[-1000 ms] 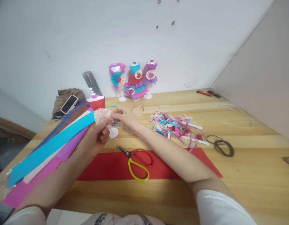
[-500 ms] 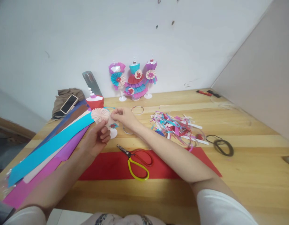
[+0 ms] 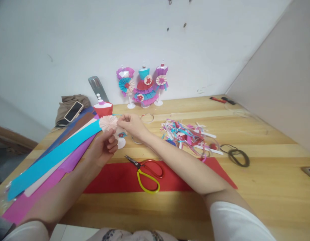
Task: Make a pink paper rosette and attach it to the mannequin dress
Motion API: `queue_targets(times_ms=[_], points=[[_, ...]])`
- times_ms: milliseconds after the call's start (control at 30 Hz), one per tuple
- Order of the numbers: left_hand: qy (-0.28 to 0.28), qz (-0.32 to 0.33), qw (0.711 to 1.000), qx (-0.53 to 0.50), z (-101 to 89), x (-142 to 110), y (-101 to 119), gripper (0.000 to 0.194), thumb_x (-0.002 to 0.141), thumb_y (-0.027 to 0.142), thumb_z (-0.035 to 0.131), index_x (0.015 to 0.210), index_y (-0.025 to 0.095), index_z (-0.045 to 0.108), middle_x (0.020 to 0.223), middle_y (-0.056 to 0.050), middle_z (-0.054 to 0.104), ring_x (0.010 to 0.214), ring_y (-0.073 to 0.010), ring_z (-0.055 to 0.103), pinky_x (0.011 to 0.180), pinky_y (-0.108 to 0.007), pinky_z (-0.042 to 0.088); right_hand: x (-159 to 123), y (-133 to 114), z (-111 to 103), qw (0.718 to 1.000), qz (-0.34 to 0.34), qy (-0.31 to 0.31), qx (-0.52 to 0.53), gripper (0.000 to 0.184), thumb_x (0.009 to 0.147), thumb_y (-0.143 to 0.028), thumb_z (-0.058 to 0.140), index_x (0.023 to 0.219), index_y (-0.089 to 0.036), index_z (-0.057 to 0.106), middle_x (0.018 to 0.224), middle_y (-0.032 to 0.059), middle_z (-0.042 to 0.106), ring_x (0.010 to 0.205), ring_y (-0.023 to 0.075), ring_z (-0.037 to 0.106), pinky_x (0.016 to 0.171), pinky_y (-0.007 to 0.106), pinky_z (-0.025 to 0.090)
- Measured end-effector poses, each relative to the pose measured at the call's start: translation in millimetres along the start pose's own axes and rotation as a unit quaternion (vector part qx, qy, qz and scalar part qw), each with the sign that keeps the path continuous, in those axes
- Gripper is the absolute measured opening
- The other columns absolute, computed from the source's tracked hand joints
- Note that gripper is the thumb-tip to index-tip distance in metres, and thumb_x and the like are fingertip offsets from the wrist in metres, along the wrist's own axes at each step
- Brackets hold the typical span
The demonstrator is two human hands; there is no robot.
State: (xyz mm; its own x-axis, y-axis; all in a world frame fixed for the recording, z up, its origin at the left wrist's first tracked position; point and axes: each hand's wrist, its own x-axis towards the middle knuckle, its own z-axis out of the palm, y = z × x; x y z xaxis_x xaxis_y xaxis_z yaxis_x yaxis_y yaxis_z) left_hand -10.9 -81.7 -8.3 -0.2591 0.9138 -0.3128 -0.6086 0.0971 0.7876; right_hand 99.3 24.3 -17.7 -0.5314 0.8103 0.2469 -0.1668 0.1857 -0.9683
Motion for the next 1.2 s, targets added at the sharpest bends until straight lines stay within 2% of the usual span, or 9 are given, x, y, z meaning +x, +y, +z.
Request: queue_targets(times_ms=[267, 533, 833, 1100, 1200], points=[[-0.006, 0.046, 0.997, 0.058, -5.8, -2, 6, 0.027, 0.061, 0.026, 0.083, 0.064, 0.014, 0.059, 0.046, 0.007, 0.048, 0.035, -0.0020, 0.034, 0.037, -0.017, 0.019, 3, -7, -1, 0.998, -0.036, 0.010, -0.048, 0.012, 0.069, -0.027, 0.059, 0.061, -0.019, 0.055, 0.057, -0.0054, 0.050, 0.056, 0.0089, 0.042, 0.057, 0.025, 0.034], [0.003, 0.104, 0.989, 0.103, -7.1, -4, 9, 0.040, 0.058, 0.030, 0.084, 0.053, 0.018, 0.045, 0.044, 0.007, 0.047, 0.035, -0.0026, 0.035, 0.038, -0.018, 0.021, 5, -5, -2, 0.990, -0.073, 0.019, -0.123, 0.010, 0.071, -0.021, 0.057, 0.062, -0.020, 0.054, 0.059, -0.0043, 0.051, 0.058, 0.0100, 0.044, 0.058, 0.025, 0.035], [0.008, 0.113, 0.984, 0.138, -17.0, -5, 10, 0.042, 0.055, 0.037, 0.090, 0.055, 0.017, 0.053, 0.045, 0.006, 0.051, 0.035, -0.0026, 0.037, 0.038, -0.017, 0.023, 4, -3, 2, 0.989, -0.073, 0.017, -0.125, 0.010, 0.071, -0.023, 0.058, 0.063, -0.019, 0.055, 0.060, -0.0032, 0.054, 0.059, 0.0102, 0.046, 0.058, 0.025, 0.037], [0.003, 0.096, 0.978, 0.188, -33.0, -5, 14, 0.034, 0.059, 0.044, 0.085, 0.062, 0.016, 0.065, 0.047, 0.004, 0.053, 0.033, -0.0053, 0.039, 0.036, -0.020, 0.023, 2, -2, 5, 0.993, -0.057, 0.031, -0.095, 0.012, 0.070, -0.025, 0.060, 0.060, -0.020, 0.054, 0.057, -0.0053, 0.050, 0.055, 0.0086, 0.042, 0.056, 0.025, 0.034], [0.014, 0.151, 0.964, 0.220, -39.3, -7, 16, 0.038, 0.066, 0.049, 0.080, 0.056, 0.017, 0.061, 0.042, 0.005, 0.044, 0.034, -0.0047, 0.031, 0.037, -0.021, 0.017, 2, -2, 5, 0.994, -0.056, 0.032, -0.086, 0.013, 0.069, -0.025, 0.061, 0.060, -0.020, 0.054, 0.057, -0.0050, 0.051, 0.055, 0.0088, 0.043, 0.056, 0.025, 0.035]])
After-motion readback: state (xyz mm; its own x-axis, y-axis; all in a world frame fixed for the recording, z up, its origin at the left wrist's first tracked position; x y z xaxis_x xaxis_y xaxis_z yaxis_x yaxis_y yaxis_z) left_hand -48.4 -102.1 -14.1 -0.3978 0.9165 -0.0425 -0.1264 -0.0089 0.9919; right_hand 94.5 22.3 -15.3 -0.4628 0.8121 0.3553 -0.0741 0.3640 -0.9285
